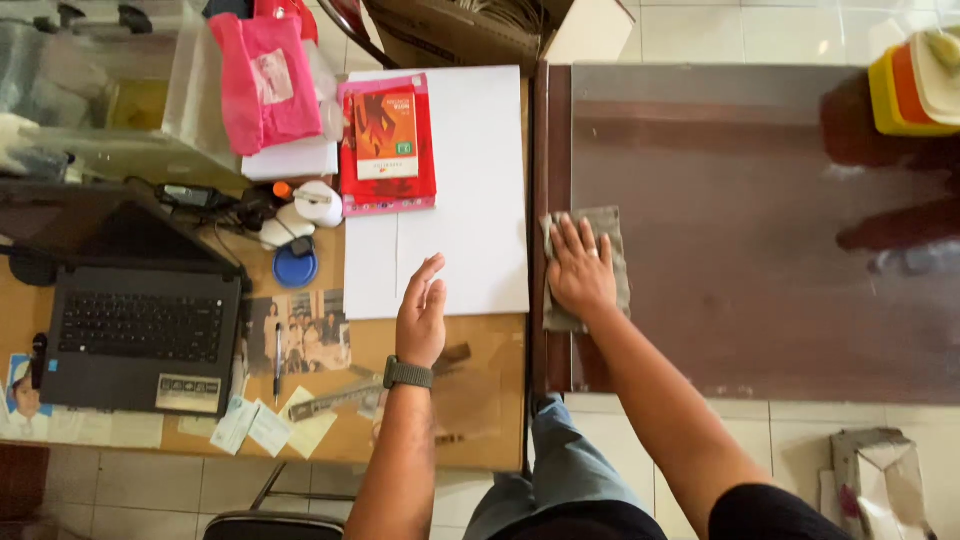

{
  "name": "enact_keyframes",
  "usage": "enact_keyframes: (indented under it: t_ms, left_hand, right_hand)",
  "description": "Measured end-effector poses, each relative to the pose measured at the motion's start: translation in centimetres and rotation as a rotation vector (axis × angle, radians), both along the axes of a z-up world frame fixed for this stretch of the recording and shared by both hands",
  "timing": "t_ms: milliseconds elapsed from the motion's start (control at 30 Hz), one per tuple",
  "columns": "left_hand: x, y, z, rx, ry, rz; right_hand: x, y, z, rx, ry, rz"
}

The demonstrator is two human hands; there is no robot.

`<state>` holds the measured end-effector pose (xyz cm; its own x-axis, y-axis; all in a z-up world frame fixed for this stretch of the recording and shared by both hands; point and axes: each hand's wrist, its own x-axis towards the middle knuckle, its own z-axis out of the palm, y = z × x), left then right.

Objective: The person wipes a dark brown table and a wooden workbench with a cloth, moving items like a book, papers, a laptop, and small containers to clear the surfaces. The person repeatedly wipes different sections of both surfaces, repositioning objects as needed.

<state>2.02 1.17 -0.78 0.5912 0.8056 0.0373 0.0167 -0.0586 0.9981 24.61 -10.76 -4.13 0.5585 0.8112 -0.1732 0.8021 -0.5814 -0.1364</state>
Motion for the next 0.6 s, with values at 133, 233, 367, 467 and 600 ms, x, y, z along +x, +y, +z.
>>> enact_keyframes:
  t_ms: [133,233,367,467,600]
  left_hand:
    - [2.1,1.4,-0.1,-0.005,0.035,0.035]
    - [3.6,2.8,0.0,-0.001,0.051,0.082]
    - [5.5,4.5,-0.2,-0.002,0.057,0.140]
    - [6.9,5.4,-0.3,-0.025,0.068,0.175]
    - [8.2,6.2,-0.2,-0.064,0.080,0.205]
  right_hand:
    - [5.8,5.3,0.1,0.010,0.004,0.014]
    - [9.8,9.2,0.4,-0.013,0.019,0.014]
    - [14.0,13.3,0.6,-0.010,0.019,0.015]
    - [16.4,15.5,0.4,0.005,0.018,0.029]
    - [18.4,16.9,-0.4,0.019,0.007,0.052]
